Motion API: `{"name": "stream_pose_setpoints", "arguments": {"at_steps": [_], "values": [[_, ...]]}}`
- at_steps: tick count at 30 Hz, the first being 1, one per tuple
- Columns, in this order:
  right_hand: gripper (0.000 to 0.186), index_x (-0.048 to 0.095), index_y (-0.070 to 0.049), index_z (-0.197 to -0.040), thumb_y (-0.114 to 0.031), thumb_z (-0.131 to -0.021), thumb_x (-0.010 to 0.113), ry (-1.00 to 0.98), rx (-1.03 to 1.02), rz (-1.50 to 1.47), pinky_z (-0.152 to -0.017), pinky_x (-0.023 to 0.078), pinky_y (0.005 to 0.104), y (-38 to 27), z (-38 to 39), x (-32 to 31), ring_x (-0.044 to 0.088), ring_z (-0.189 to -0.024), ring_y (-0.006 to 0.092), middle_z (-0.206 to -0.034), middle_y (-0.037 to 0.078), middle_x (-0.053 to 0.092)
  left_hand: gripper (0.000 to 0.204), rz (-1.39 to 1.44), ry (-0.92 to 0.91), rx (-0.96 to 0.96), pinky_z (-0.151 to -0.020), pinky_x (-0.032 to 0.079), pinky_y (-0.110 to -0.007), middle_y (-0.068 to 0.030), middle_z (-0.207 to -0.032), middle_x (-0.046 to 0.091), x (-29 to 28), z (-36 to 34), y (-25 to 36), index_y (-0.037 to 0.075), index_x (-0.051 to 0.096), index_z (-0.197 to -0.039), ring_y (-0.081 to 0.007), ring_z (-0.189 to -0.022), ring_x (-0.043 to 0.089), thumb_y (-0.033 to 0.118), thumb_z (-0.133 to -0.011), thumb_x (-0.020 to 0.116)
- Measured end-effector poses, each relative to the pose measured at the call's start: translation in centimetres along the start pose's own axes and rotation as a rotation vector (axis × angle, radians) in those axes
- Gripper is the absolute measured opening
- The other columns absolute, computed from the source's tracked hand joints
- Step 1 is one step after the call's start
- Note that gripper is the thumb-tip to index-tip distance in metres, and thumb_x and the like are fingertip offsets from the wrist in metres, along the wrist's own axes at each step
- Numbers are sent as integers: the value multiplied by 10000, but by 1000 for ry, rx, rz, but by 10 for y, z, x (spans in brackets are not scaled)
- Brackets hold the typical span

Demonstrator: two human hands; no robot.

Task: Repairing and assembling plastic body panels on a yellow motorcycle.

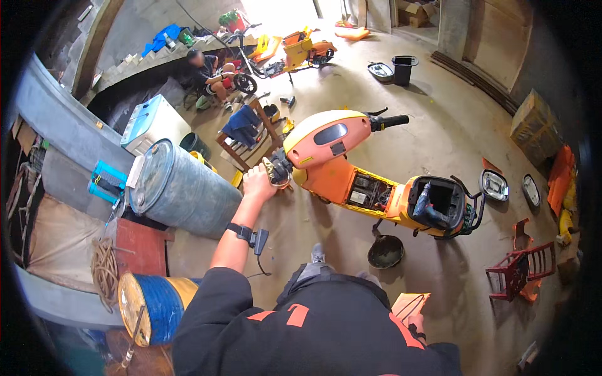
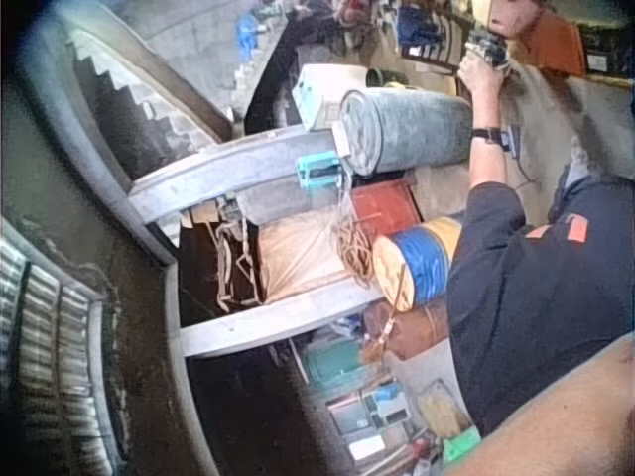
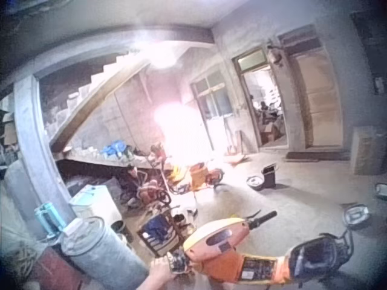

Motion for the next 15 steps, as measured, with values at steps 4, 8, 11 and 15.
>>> {"name": "stream_pose_setpoints", "arguments": {"at_steps": [4, 8, 11, 15], "values": [[257, 658, 69, -1012, -41, -784, 616, -2, 92, -31, -800, 527, 416, 3, 16, 8, 689, -922, 321, -936, 213, 701, 820, 34, 76, 85, -943, 439, -405, -180, -1096, 626, -3, 4, 14, -48, 459, -1335, -318, -1038, 605, 504, -767, 670], [257, 662, 33, -1019, -73, -787, 632, 14, -142, -366, -779, 533, 431, 7, 1, 10, 685, -907, 358, -933, 220, 700, 667, -49, 17, 32, -847, 507, -427, -188, -992, 654, 9, -2, -4, -26, 547, -1154, -348, -923, 649, 469, -736, 709], [236, 642, 34, -987, -116, -806, 654, -24, -85, -87, -695, 560, 465, 9, -19, 22, 695, -808, 355, -895, 240, 681, 534, 12, 5, -21, -769, 533, -487, -196, -933, 676, -7, -5, 4, 21, 566, -1033, -387, -866, 672, 433, -726, 712], [304, 630, 50, -1068, -104, -806, 648, -30, -18, -143, -812, 528, 453, 8, -29, 27, 670, -934, 388, -966, 257, 679, 519, -18, -20, -54, -768, 535, -497, -224, -896, 695, -20, -5, 13, 32, 578, -1010, -407, -869, 676, 451, -729, 700]]}}
Point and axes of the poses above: each hand's wrist, its own z-axis away from the middle knuckle, its own x-axis out of the palm, y = z × x, the point moved 5 cm from there along -z, towards the middle knuckle
